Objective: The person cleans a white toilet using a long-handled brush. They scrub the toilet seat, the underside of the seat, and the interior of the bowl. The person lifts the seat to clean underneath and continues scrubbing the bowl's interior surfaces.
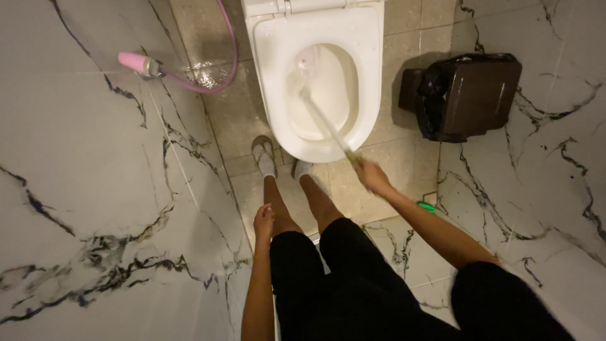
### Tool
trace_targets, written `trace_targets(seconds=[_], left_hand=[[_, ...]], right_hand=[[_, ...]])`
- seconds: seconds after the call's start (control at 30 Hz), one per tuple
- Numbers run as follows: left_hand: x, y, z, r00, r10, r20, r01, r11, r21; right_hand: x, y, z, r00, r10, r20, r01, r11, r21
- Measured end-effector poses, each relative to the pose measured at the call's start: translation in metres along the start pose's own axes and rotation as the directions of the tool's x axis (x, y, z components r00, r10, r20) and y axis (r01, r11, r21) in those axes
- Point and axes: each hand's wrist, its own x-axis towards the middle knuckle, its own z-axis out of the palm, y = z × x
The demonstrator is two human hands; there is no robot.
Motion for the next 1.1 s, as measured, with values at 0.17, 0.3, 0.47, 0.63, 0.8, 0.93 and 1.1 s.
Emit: trace_targets(seconds=[0.17,0.3,0.47,0.63,0.8,0.93,1.1], left_hand=[[0.017,-0.016,0.017,0.999,0.042,-0.004,-0.043,0.996,-0.076],[0.012,-0.008,0.027,0.992,0.125,0.032,-0.119,0.983,-0.138],[0.013,0.013,0.032,0.994,0.1,0.043,-0.099,0.995,-0.025],[0.017,0.025,0.012,0.993,0.088,0.079,-0.088,0.996,-0.007],[0.024,0.033,-0.009,0.988,0.132,0.085,-0.136,0.99,0.036],[0.026,0.055,-0.023,0.991,0.102,0.091,-0.111,0.988,0.105],[0.024,0.052,-0.032,0.993,0.062,0.097,-0.078,0.983,0.167]], right_hand=[[0.19,-0.026,0.025,0.999,0.048,-0.009,-0.035,0.824,0.566],[0.205,-0.048,0.085,0.99,0.058,-0.127,0.01,0.878,0.478],[0.018,-0.009,0.09,0.985,0.113,-0.128,-0.077,0.964,0.253],[-0.109,0.09,0.043,0.972,0.224,-0.075,-0.234,0.876,-0.422],[-0.006,0.146,0.062,0.951,0.166,-0.261,-0.266,0.869,-0.417],[0.034,-0.054,0.022,0.973,0.179,-0.149,-0.113,0.922,0.369],[0.164,-0.033,0.149,0.968,-0.021,-0.25,0.187,0.724,0.664]])
